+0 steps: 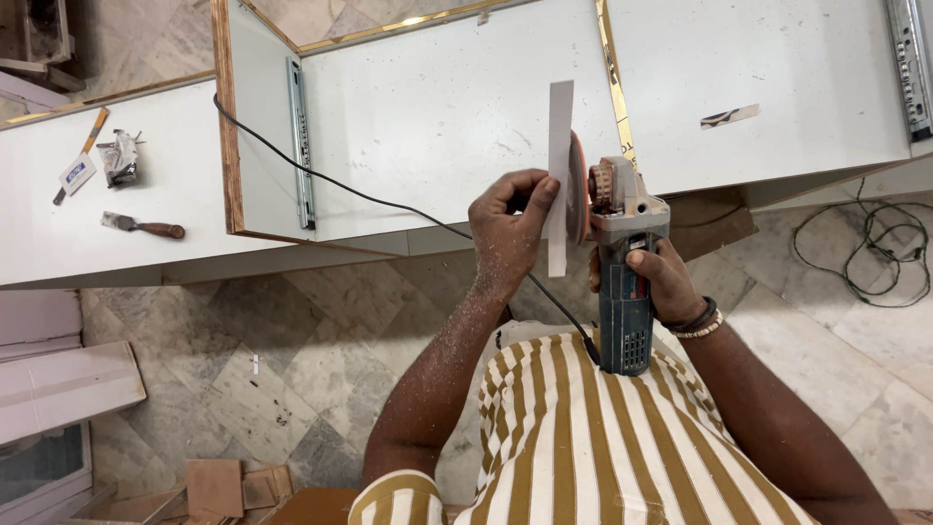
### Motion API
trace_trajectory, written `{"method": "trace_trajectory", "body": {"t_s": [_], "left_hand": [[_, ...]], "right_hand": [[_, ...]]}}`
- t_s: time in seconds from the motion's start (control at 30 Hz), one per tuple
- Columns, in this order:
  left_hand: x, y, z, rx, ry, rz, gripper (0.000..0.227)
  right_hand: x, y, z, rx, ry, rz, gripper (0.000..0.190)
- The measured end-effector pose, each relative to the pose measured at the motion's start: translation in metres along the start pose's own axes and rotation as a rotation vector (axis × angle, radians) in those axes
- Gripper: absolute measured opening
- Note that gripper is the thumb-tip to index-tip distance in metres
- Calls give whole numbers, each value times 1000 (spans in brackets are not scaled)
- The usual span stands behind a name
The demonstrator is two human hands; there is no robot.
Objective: The person uses an angle grinder with a sanding disc to smooth the edges of small, rectangular wooden strips. They hold the strips by hand against the spinning disc, rotating them to sand different sides. The person occasionally pauses to inspect the wood or place it on the workbench.
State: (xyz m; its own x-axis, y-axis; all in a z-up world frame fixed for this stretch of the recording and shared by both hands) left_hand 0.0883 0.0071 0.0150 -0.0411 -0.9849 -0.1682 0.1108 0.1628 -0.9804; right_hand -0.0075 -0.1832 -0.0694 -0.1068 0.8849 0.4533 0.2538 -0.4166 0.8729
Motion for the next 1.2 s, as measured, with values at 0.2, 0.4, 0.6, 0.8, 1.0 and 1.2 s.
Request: {"method": "trace_trajectory", "body": {"t_s": [0.2,0.4,0.6,0.8,1.0,1.2], "left_hand": [[1,10,-9,-53,8,-3,23],[9,15,-18,-69,63,13,22],[9,7,-23,-65,108,49,22],[6,23,-32,-103,121,-8,29],[-2,66,-59,-248,329,-211,37],[0,68,-82,-157,568,443,74]], "right_hand": [[-2,8,-3,-27,-28,25,80],[4,12,0,-36,-11,24,83],[6,13,1,-46,6,60,79],[-8,1,4,-11,-35,80,73],[-38,-19,24,-47,-67,409,59],[-42,-56,72,-116,-142,530,55]]}}
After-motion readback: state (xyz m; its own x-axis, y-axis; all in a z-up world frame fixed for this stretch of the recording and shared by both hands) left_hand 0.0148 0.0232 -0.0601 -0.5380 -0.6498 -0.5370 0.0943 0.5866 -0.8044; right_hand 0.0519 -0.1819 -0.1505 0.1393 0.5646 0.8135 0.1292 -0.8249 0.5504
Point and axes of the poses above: each hand's wrist, its own z-axis towards the middle knuckle, its own x-axis out of the palm, y = z × x, the point moved 8 cm from there along z, towards the middle knuckle
